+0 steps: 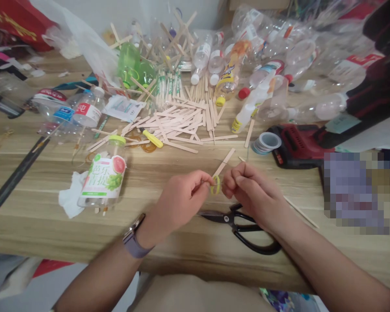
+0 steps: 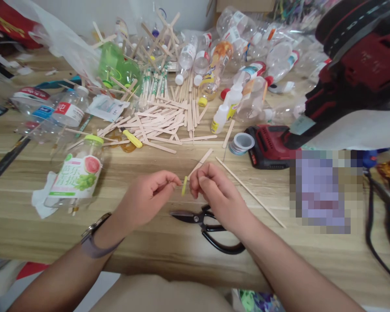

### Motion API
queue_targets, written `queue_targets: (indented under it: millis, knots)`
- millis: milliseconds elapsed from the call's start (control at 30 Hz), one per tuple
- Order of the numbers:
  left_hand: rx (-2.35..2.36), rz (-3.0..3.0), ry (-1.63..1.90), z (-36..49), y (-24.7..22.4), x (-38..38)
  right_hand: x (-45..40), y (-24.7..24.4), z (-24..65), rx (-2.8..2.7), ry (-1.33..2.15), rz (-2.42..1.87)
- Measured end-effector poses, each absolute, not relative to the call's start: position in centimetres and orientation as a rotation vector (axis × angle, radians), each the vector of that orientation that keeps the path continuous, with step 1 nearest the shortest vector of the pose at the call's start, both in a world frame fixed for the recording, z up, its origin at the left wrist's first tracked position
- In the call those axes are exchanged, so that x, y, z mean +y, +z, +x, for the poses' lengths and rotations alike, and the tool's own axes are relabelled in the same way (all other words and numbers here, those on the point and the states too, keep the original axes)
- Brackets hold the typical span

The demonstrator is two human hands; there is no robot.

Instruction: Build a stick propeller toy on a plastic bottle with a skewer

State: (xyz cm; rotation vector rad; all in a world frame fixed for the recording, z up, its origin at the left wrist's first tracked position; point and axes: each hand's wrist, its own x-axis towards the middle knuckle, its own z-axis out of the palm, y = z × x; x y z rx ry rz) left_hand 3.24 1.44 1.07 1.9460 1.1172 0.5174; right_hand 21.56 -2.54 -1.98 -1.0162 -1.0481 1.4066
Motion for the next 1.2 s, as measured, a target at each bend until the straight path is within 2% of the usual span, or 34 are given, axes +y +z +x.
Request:
queue_targets:
  millis: [233,600,1200]
  knots:
    - [1.134,2.063,0.528,3.5,0.7,1.4,-2.3,-1.1,22.0,-1.254,1.149,-1.197]
    - [0.950,2.122,0.504,3.3,0.9,1.5,-2.7,-1.7,21.4,-1.551,0.965,-1.354]
    - [0.807,2.600,0.845,3.2,0.0,1.3,-2.7,-2.0,21.2,-1.429,1.242,-1.331]
